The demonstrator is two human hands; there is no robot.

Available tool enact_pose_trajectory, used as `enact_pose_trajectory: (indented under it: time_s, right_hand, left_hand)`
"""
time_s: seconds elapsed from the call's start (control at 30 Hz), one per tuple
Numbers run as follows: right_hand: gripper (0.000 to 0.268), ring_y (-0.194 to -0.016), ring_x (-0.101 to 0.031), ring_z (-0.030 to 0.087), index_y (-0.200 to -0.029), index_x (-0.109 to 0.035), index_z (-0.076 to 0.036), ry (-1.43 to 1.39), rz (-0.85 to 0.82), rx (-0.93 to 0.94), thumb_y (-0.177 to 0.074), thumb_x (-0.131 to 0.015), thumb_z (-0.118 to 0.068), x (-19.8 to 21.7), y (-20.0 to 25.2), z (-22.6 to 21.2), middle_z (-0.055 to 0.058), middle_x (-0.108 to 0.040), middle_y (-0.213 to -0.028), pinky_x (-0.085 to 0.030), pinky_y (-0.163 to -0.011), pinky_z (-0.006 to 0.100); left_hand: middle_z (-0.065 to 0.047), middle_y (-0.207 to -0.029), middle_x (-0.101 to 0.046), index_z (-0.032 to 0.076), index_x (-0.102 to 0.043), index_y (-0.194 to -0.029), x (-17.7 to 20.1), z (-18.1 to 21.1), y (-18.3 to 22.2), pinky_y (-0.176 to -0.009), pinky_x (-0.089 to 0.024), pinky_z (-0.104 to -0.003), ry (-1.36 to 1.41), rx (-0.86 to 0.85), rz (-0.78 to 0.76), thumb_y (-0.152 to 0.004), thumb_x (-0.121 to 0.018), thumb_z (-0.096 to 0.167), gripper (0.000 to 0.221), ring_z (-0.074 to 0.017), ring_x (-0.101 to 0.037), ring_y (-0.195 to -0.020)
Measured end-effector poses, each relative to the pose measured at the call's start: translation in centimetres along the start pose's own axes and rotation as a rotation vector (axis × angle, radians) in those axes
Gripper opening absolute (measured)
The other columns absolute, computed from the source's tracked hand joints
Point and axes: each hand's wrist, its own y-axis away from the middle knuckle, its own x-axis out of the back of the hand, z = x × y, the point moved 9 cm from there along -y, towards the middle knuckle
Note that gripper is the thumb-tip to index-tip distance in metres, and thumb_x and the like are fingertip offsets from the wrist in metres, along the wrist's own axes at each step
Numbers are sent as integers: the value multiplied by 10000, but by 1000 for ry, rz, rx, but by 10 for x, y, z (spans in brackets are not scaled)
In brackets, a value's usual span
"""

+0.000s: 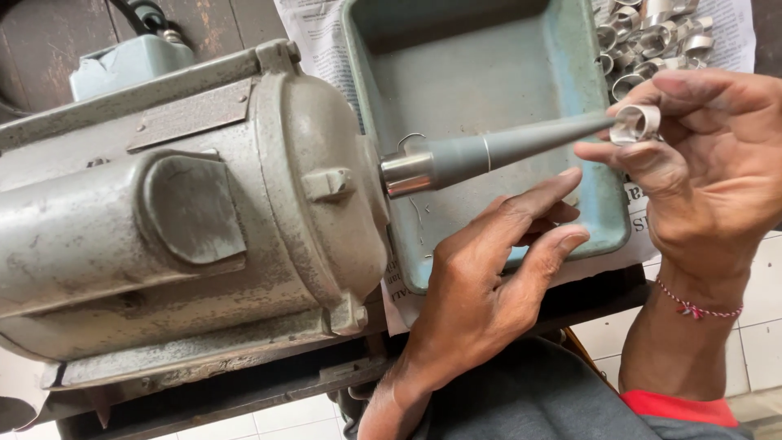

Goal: Polishing metal rings using a rotating mandrel machine

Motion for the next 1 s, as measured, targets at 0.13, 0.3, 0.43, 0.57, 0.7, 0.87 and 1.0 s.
enact_pose_trajectory:
  time_s: [0.13, 0.3, 0.43, 0.57, 0.7, 0.87, 1.0]
  right_hand:
    - [360, -1134, -641, 394, -1354, -343, 83, -58, 45, -68, -1122, -583, -53, 17, 14, 11, 272, -483, -1247, -724, -1003, 500]
    - [365, -1000, -727, 350, -1211, -452, 120, -13, 2, -68, -983, -661, -74, 19, 29, 18, 324, -646, -1148, -626, -886, 326]
    - [360, -1018, -721, 317, -1155, -461, 11, -1, -22, -33, -983, -655, -238, 6, 31, 9, 253, -645, -1118, -648, -921, 343]
    - [303, -976, -695, 357, -1000, -505, 122, 112, -64, -43, -980, -621, -157, -2, 33, 12, 371, -652, -1145, -527, -790, 341]
    - [311, -626, -429, 225, -798, -507, 106, 131, -176, -19, -933, -571, -167, -18, 25, 6, 270, -551, -861, -309, -607, 329]
    - [310, -949, -680, 378, -979, -527, 114, 141, -174, 58, -933, -584, -188, -11, 38, 14, 368, -651, -1108, -530, -863, 404]
    - [384, -1114, -733, 443, -1112, -550, 138, 165, 0, 45, -1109, -487, -241, -2, 49, 9, 353, -659, -1139, -601, -1008, 439]
  left_hand:
    - [-118, -1222, -718, 72, -568, -1407, -5, 4, -5, -1047, -603, -289, 4, 17, 16, -1053, -633, 115, 363, -171, -725, -1112]
    - [-143, -1306, -718, 45, -578, -1380, -2, 9, -2, -1039, -649, -302, -1, -69, 103, -1045, -679, 107, 356, -204, -741, -1156]
    - [-136, -1310, -726, 83, -568, -1410, 3, 7, 3, -1026, -651, -269, 16, -83, 109, -1064, -689, 130, 369, -180, -735, -1158]
    - [-109, -1338, -727, 120, -565, -1437, 9, 1, 6, -1043, -630, -261, 11, -92, 118, -1096, -717, 53, 380, -164, -702, -1078]
    - [-97, -1344, -732, 161, -553, -1453, 12, -4, 8, -1134, -645, -268, 28, -84, 88, -1138, -695, 27, 371, -186, -742, -1246]
    - [-102, -1286, -715, 151, -592, -1395, 15, -8, 10, -1108, -654, -263, 97, -52, 131, -1110, -701, 19, 333, -186, -737, -1219]
    - [-137, -1304, -693, 81, -626, -1339, 18, -10, 10, -1027, -679, -285, 313, 6, 126, -1066, -688, 20, 287, -216, -759, -1157]
